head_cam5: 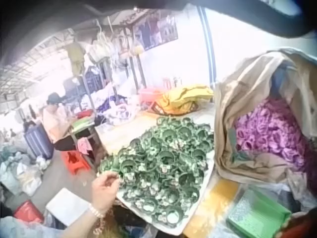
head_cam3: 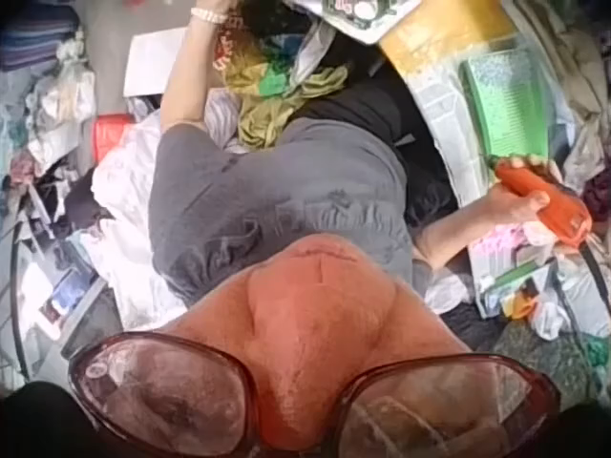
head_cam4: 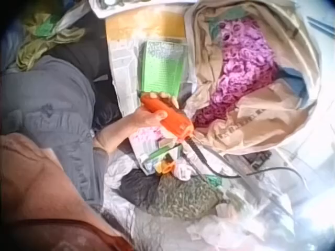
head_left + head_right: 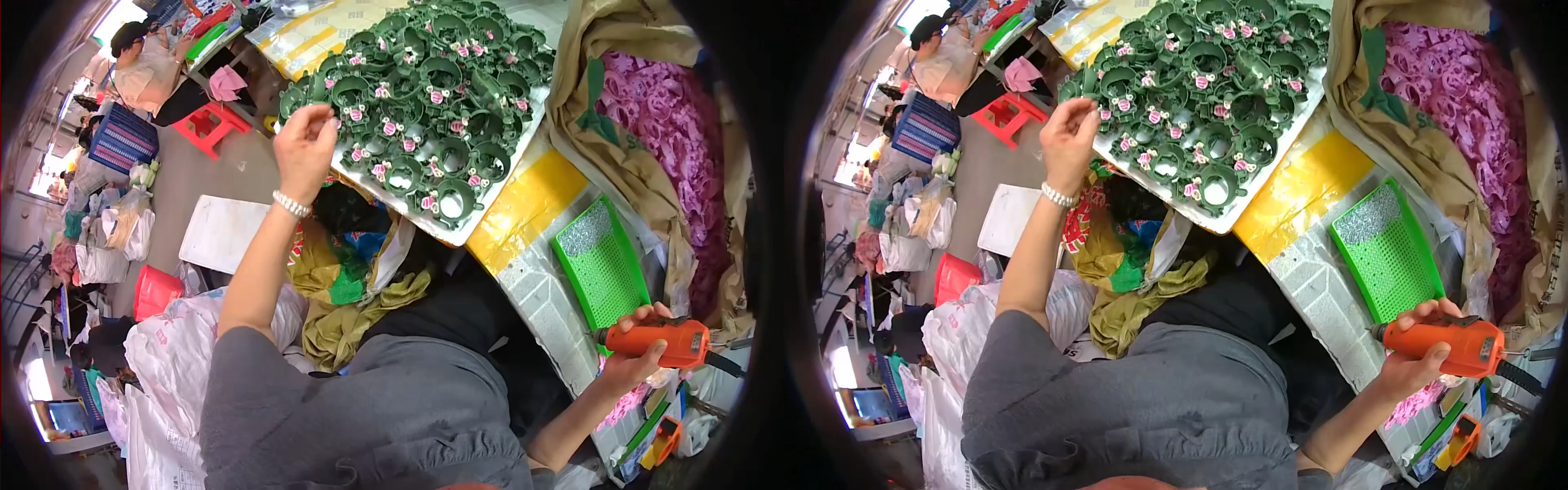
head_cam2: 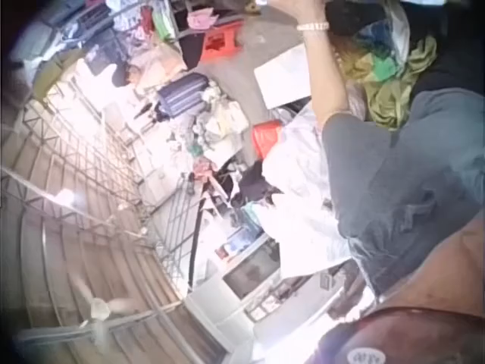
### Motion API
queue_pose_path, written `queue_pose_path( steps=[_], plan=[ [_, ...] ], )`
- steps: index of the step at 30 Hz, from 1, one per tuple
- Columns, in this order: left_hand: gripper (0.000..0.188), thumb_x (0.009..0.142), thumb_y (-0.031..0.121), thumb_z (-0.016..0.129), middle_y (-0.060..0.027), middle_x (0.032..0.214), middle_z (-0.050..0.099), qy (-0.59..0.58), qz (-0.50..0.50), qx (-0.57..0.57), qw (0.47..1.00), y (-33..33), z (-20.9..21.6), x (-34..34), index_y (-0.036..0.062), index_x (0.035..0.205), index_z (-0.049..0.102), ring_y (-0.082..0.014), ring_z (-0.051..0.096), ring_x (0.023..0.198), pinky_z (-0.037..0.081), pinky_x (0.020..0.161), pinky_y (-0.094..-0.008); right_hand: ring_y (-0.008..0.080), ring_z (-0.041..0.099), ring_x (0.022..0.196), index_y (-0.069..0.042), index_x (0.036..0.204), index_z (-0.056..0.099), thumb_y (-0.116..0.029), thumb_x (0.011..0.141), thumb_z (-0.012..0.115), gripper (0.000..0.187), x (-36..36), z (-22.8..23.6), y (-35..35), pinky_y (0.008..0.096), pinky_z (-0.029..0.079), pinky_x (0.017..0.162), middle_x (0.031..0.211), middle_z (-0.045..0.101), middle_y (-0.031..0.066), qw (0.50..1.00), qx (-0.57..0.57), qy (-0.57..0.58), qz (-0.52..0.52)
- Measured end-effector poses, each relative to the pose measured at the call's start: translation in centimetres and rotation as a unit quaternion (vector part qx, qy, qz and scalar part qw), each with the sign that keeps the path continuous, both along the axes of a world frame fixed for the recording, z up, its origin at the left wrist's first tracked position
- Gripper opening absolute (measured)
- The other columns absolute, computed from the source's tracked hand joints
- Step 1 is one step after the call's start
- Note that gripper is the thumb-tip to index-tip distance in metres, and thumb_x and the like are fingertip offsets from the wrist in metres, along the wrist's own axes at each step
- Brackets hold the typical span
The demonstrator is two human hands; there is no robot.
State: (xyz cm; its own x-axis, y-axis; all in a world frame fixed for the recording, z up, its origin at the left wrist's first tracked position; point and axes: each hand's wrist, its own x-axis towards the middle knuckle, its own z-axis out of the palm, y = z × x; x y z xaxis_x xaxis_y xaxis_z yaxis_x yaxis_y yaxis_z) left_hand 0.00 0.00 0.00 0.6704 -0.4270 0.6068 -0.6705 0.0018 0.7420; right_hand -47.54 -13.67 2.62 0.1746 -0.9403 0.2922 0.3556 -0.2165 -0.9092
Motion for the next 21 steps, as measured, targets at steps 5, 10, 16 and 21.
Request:
queue_pose_path(
  steps=[5, 10, 16, 21],
  plan=[
    [0.023, 0.075, 0.021, 0.067, -0.0082, 0.071, 0.065, -0.085, 0.021, 0.069, 0.994, -5.9, 5.5, 1.2, 0.0013, 0.087, 0.065, -0.0137, 0.061, 0.061, 0.049, 0.06, -0.026, 0.0172, 0.053, 0.068, 0.001, 0.114, 0.044, -0.045, 0.079, 0.064, 0.061, 0.2, 0.3, 0.6, 0.0277, 0.045, 0.063, 0.091, 0.052, 0.0114, 1.0, -0.014, 0.005, -0.013],
    [0.046, 0.069, 0.043, 0.069, -0.009, 0.07, 0.065, -0.115, 0.047, 0.181, 0.976, -10.0, 6.7, 1.8, 0.0007, 0.087, 0.065, -0.0211, 0.063, 0.066, 0.05, 0.064, -0.0321, 0.0168, 0.053, 0.068, 0.001, 0.113, 0.044, -0.044, 0.08, 0.063, 0.059, 0.5, 0.2, 0.9, 0.0265, 0.045, 0.062, 0.09, 0.052, 0.0112, 0.999, -0.011, 0.01, -0.03],
    [0.053, 0.062, 0.044, 0.071, -0.02, 0.089, 0.063, -0.137, 0.076, 0.207, 0.966, -12.5, 6.6, 2.2, 0.0007, 0.092, 0.064, -0.032, 0.059, 0.088, 0.047, 0.08, -0.0379, 0.0166, 0.053, 0.068, 0.002, 0.113, 0.044, -0.044, 0.081, 0.063, 0.059, -0.1, -0.4, 0.9, 0.0263, 0.045, 0.063, 0.09, 0.052, 0.011, 0.999, -0.005, 0.015, -0.029],
    [0.047, 0.063, 0.029, 0.067, -0.0217, 0.096, 0.06, -0.072, 0.032, 0.199, 0.977, -12.9, 5.0, 3.2, -0.0006, 0.099, 0.064, -0.0326, 0.056, 0.094, 0.044, 0.086, -0.0376, 0.0165, 0.053, 0.068, 0.002, 0.113, 0.044, -0.043, 0.081, 0.062, 0.059, -0.6, -0.5, 0.8, 0.0266, 0.045, 0.063, 0.09, 0.052, 0.0109, 0.999, -0.007, 0.015, -0.029]
  ],
)
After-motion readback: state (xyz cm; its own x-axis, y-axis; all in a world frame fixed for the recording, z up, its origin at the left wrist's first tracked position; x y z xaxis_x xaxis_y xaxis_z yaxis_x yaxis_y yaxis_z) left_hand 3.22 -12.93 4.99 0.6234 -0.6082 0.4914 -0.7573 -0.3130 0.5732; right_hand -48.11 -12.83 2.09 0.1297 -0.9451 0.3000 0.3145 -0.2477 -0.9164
